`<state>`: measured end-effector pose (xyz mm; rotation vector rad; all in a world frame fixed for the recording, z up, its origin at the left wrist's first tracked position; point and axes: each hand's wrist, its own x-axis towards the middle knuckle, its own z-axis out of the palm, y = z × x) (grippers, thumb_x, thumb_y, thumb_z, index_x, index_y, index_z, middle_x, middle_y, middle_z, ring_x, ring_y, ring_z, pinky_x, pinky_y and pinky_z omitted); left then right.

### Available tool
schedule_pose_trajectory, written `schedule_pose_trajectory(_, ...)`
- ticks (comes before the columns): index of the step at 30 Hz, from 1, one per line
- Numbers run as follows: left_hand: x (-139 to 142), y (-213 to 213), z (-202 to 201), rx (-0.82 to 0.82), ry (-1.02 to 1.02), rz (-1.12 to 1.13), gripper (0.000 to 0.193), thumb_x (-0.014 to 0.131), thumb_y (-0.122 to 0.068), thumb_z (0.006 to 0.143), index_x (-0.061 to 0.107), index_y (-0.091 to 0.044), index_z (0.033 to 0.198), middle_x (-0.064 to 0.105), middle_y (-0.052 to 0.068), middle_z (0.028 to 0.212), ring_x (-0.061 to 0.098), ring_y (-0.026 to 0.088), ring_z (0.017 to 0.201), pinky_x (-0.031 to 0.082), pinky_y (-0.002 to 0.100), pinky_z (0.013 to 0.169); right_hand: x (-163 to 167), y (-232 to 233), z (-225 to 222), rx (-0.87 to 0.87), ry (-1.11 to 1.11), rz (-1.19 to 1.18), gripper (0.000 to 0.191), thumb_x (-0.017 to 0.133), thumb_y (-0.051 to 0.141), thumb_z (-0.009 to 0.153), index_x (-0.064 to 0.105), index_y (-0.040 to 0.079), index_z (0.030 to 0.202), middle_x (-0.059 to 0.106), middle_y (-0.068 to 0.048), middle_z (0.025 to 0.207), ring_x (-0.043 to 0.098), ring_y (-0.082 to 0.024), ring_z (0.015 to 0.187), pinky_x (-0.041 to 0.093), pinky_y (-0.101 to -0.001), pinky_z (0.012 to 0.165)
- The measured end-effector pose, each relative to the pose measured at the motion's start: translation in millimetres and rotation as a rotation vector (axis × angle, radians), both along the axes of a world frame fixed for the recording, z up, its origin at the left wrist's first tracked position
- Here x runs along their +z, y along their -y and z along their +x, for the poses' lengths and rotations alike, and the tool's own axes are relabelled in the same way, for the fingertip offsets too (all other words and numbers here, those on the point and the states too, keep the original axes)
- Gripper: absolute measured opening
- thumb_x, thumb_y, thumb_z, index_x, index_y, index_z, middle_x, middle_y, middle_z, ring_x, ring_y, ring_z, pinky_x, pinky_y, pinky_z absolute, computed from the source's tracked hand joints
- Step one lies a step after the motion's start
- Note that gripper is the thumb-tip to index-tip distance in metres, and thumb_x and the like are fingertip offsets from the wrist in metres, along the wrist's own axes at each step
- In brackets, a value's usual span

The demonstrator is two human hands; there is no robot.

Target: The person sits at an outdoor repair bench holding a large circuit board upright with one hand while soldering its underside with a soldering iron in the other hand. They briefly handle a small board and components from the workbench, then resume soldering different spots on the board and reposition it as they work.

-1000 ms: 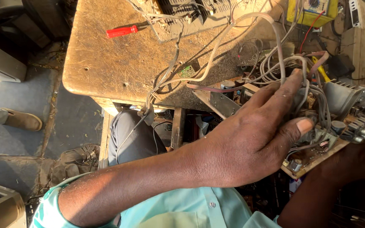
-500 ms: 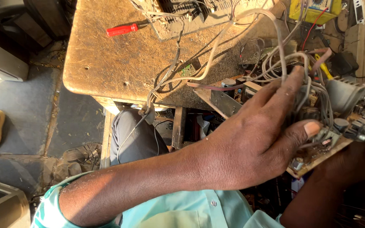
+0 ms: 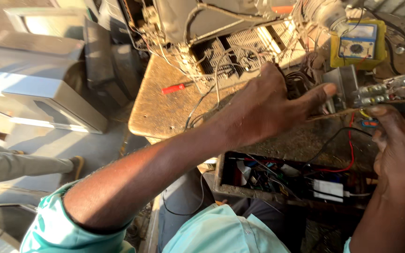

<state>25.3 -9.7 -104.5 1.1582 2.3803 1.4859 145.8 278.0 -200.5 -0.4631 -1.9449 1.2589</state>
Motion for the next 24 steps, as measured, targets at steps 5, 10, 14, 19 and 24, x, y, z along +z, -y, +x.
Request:
schedule_pose_trajectory(5, 5, -18, -15, 0.091, 0.104, -0.284, 0.096, 0.058, -0.080, 0.090, 0.052, 0.016, 0.096, 0.058, 0.005, 0.057, 0.067, 0.018, 0.053, 0.061, 0.038, 0.047, 27, 11, -24, 0.122, -0.026, 0.049, 0.038, 0.082, 0.014, 0.097, 0.061, 0.014, 0.130, 0.069, 0.000, 0.105, 0.068, -0.009, 0.087, 0.048, -0.0259, 0.059)
schedule_pose_trajectory(10, 7, -34, -29, 0.078, 0.148, -0.307, 0.077, 0.060, -0.078, 0.082, 0.059, -0.003, 0.066, 0.045, -0.002, 0.051, 0.041, 0.011, 0.038, 0.036, 0.038, 0.031, 37, 5, -36, 0.252, -0.097, 0.196, 0.031, 0.082, 0.013, 0.104, 0.063, 0.007, 0.128, 0.068, -0.005, 0.115, 0.069, -0.012, 0.084, 0.058, -0.0263, 0.065)
schedule_pose_trajectory(14, 14, -39, -45, 0.197, 0.071, -0.348, 0.085, 0.061, -0.082, 0.082, 0.059, 0.002, 0.070, 0.043, -0.004, 0.050, 0.040, 0.006, 0.037, 0.034, 0.031, 0.030, 32, 5, -46, 0.221, -0.150, 0.326, 0.032, 0.084, 0.007, 0.105, 0.060, -0.001, 0.126, 0.064, -0.014, 0.098, 0.067, -0.018, 0.072, 0.060, -0.0315, 0.065)
schedule_pose_trajectory(19, 17, -36, -55, 0.254, 0.043, -0.447, 0.105, 0.051, -0.087, 0.082, 0.060, 0.017, 0.097, 0.054, -0.001, 0.057, 0.049, 0.005, 0.038, 0.041, 0.029, 0.031, 45, 14, -53, 0.292, -0.212, 0.345, 0.046, 0.084, 0.001, 0.108, 0.048, -0.003, 0.136, 0.063, -0.019, 0.113, 0.071, -0.025, 0.085, 0.062, -0.0361, 0.062)
schedule_pose_trajectory(24, 21, -35, -60, 0.361, 0.074, -0.516, 0.119, 0.050, -0.087, 0.085, 0.051, 0.025, 0.123, 0.062, 0.004, 0.062, 0.059, 0.006, 0.047, 0.047, 0.031, 0.035, 60, 27, -55, 0.391, -0.307, 0.317, 0.048, 0.075, 0.003, 0.112, 0.040, 0.003, 0.146, 0.058, -0.019, 0.134, 0.071, -0.026, 0.095, 0.064, -0.0349, 0.070)
